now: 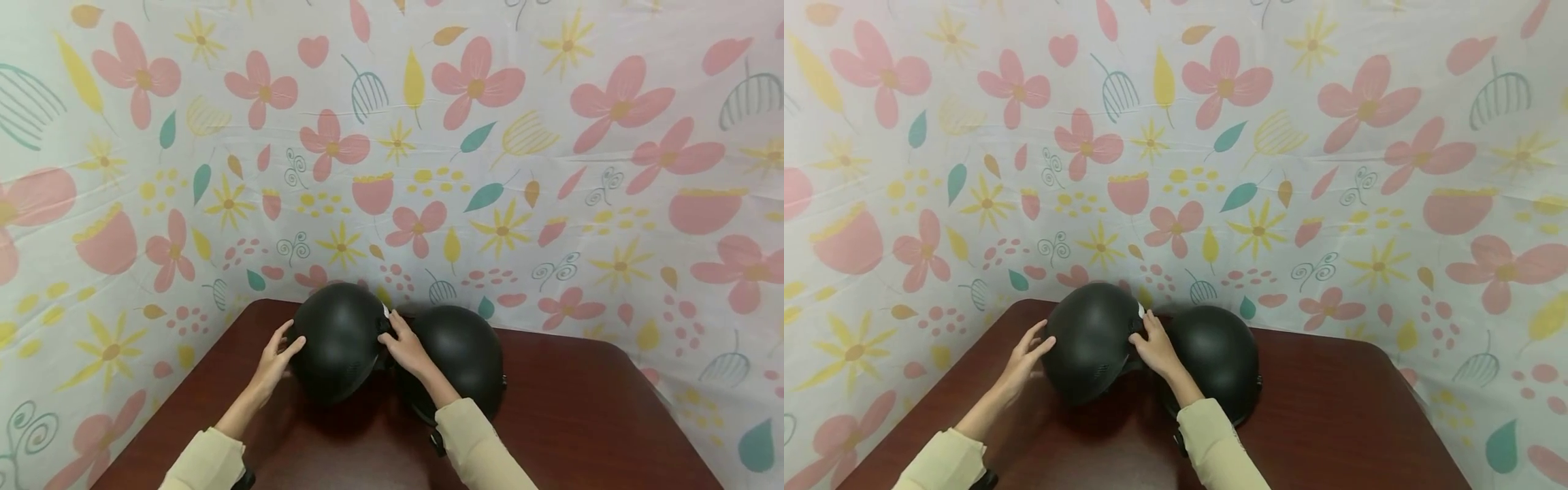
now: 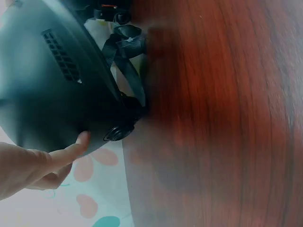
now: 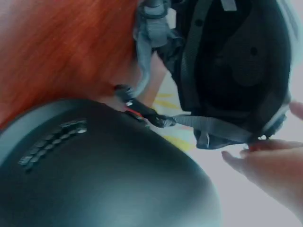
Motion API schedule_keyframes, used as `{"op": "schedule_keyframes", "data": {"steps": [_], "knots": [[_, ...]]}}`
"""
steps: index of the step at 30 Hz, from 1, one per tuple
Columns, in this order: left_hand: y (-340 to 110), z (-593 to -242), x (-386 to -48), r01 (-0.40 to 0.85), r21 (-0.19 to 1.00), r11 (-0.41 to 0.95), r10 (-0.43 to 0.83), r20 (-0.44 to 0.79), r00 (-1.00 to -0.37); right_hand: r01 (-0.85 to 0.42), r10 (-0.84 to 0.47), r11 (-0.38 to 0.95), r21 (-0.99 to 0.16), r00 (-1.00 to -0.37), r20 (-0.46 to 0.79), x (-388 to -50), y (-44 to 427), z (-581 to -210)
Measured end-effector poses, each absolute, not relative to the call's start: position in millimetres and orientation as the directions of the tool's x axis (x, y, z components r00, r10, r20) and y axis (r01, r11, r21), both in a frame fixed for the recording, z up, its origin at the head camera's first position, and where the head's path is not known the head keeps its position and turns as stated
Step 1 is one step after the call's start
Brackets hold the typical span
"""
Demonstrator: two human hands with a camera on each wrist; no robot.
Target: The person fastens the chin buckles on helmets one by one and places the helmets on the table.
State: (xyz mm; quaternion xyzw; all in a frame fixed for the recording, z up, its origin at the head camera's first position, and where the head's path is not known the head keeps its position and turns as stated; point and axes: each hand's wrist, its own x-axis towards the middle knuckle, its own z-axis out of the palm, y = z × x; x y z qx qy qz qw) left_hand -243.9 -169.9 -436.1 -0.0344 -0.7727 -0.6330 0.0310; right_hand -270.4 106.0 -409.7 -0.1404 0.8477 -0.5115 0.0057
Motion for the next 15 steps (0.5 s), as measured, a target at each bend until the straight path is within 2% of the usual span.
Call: {"op": "schedule_keyframes", "data": {"steps": [4,15], "knots": [[-173.6,-438.2,-243.6,0.084,0.972,0.218,0.022,0.081,-0.996,-0.211,-0.306,0.405,-0.890,-0.948,0.086,-272.1,112.1,-422.8],[-167.8,-446.4,-240.9,0.103,0.958,0.268,0.033,0.097,-0.995,-0.156,-0.331,0.375,-0.914,-0.943,0.025,-270.6,107.2,-444.2]]}}
